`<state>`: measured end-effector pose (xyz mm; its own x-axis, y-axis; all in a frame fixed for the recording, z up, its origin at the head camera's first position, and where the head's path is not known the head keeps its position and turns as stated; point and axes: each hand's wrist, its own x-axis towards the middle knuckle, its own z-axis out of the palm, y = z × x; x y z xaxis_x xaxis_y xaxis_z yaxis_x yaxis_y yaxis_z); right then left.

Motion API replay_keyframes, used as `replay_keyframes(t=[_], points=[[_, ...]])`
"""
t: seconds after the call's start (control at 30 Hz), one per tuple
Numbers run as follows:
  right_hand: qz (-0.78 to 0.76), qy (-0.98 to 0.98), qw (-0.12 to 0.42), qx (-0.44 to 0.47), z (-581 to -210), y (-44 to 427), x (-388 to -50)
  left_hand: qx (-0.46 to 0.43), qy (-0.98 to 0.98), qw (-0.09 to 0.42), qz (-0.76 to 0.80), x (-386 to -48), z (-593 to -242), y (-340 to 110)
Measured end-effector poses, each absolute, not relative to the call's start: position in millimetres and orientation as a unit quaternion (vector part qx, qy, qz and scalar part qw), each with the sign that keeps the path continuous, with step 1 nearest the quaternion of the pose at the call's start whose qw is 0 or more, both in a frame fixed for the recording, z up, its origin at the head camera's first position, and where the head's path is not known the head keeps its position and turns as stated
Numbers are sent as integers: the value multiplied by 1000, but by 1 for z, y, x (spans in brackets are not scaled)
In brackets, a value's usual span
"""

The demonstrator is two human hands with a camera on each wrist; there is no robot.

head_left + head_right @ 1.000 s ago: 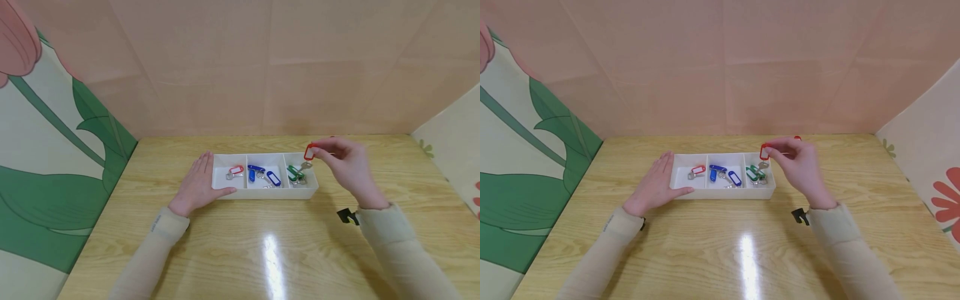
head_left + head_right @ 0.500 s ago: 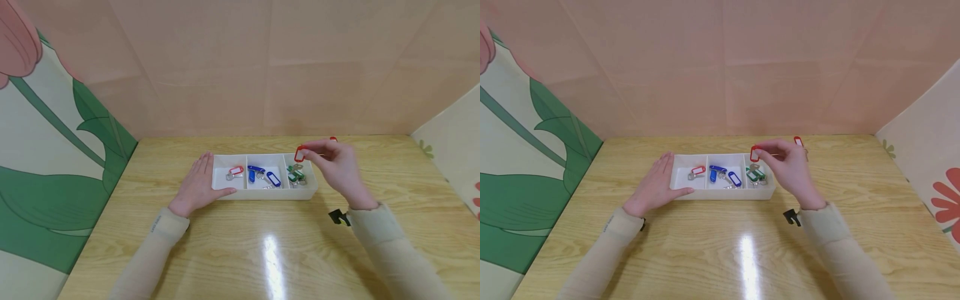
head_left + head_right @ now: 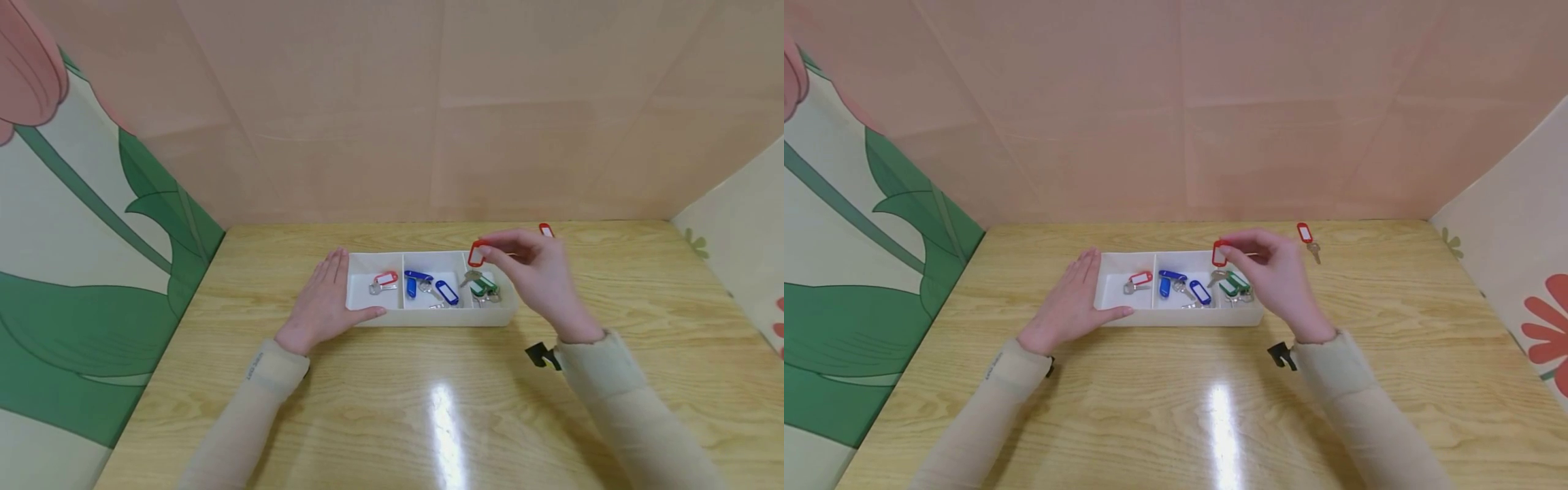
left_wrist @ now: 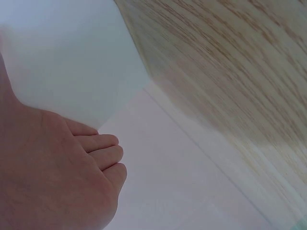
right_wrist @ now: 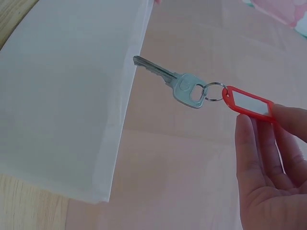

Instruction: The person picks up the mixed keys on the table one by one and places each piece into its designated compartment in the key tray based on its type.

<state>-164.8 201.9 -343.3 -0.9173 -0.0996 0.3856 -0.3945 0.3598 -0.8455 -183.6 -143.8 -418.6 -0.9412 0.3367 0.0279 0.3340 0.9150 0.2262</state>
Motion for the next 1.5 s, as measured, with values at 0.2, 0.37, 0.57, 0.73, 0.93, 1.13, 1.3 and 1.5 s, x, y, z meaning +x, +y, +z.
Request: replay_keyframes(t=[0.2, 0.37, 0.57, 0.73, 0.93, 1.13, 1.3, 1.5], points=[[541, -820, 120, 146, -341, 196, -164, 173, 978, 3, 116, -184, -419, -144], [548, -815, 111, 150, -343, 191, -165, 172, 978, 4, 118, -183, -419, -144], [551, -811, 109, 164, -344, 186, -167, 168, 978, 8, 120, -183, -418, -143], [557, -805, 110, 173, -344, 181, -168, 166, 978, 10, 123, -183, -418, -144], [563, -801, 102, 177, -342, 172, -169, 169, 977, 7, 129, -183, -418, -144], [573, -793, 94, 185, -344, 165, -171, 174, 977, 0, 124, -184, -418, -144], [582, -785, 88, 194, -347, 159, -174, 175, 977, -1, 123, -185, -418, -144], [576, -790, 84, 194, -350, 151, -176, 173, 977, 5, 122, -184, -417, -144]])
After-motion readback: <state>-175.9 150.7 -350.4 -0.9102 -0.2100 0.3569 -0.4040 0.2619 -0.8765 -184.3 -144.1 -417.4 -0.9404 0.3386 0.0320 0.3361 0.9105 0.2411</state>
